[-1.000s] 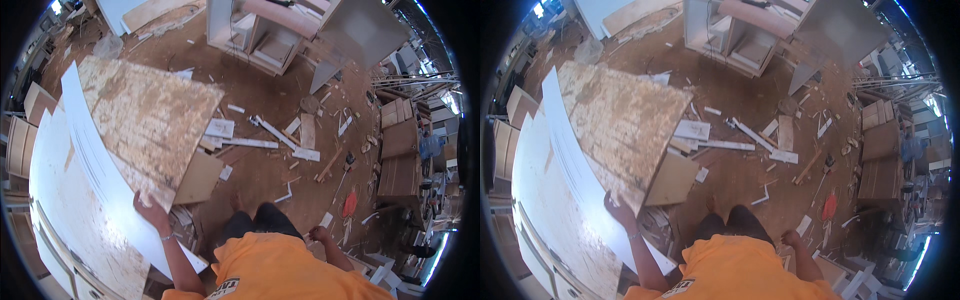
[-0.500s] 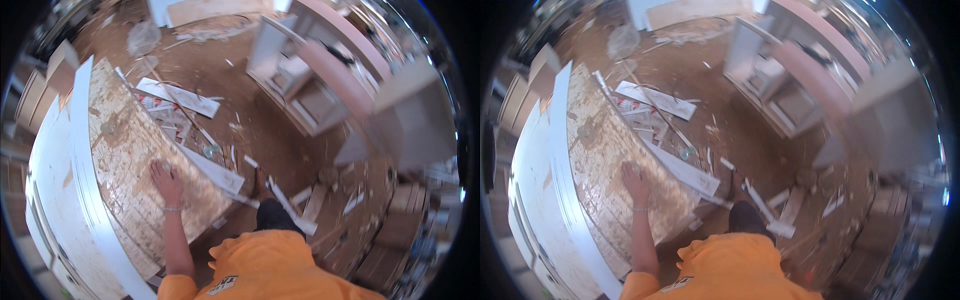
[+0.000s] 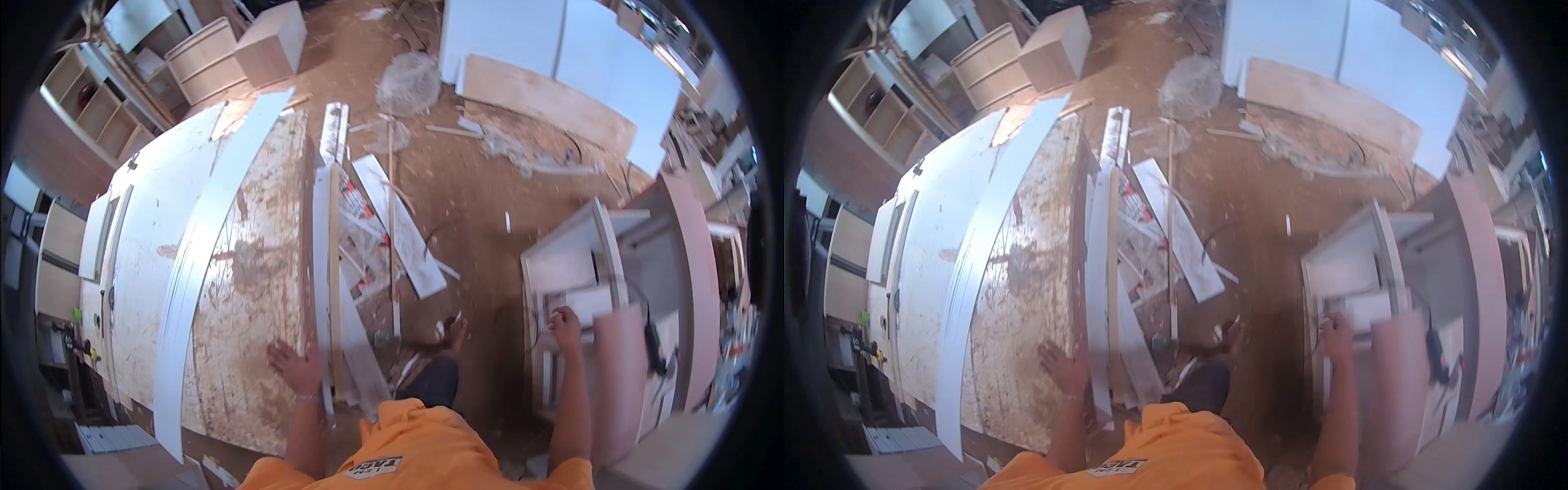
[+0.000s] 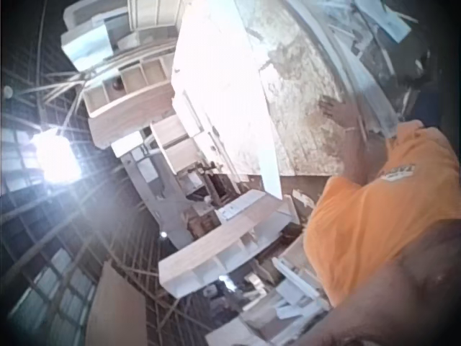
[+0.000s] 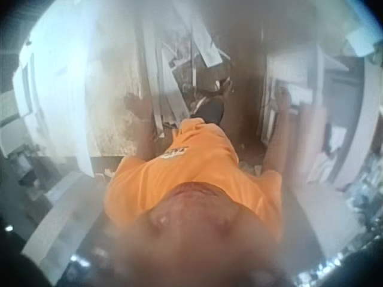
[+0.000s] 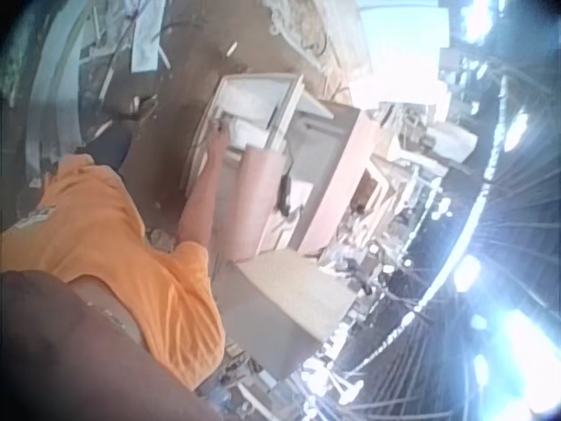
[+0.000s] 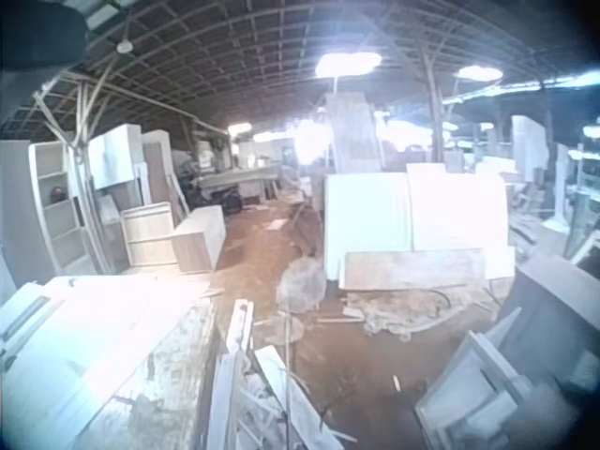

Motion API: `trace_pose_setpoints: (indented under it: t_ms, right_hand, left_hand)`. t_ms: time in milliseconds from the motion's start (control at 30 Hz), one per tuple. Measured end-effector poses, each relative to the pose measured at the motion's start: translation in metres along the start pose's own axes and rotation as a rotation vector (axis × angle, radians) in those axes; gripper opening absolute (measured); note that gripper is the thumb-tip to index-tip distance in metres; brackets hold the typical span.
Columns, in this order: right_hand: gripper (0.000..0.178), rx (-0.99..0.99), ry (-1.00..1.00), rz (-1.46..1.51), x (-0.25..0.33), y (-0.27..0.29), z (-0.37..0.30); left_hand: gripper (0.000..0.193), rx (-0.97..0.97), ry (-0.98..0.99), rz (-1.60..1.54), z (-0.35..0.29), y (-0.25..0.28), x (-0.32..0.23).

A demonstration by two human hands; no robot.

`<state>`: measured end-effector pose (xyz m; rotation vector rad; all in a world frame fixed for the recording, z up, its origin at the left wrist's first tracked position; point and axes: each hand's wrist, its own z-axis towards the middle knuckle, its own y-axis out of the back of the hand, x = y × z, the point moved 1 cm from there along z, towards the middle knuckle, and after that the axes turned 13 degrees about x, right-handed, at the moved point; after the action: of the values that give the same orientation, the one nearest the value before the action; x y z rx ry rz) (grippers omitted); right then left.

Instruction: The person organizes tools and materials in a workshop, handling a power drill, hammer, and various wooden panels. They move pieces of wood around the workspace, place a panel into a cabinet frame, and write on a small piece of wood with a marker.

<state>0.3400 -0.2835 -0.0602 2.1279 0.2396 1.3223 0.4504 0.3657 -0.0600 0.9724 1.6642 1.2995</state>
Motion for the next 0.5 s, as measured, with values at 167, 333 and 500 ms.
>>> trace_pose_setpoints:
  t_ms: [167, 333, 500]
  right_hand:
    - [0.025, 0.411, -0.036, 0.027, 0.089, -0.026, 0.149]
    - [0.033, 0.633, 0.113, -0.578, 0.011, -0.003, 0.238]
    - [0.023, 0.349, -0.083, -0.249, 0.053, 0.02, 0.363]
  left_hand:
    - [0.093, -0.06, 0.343, 0.03, 0.047, -0.009, -0.052]
    - [0.095, 0.068, 0.628, 0.022, 0.096, 0.0, -0.194]
    - [0.048, 0.242, 0.103, -0.321, 0.198, -0.059, -0.301]
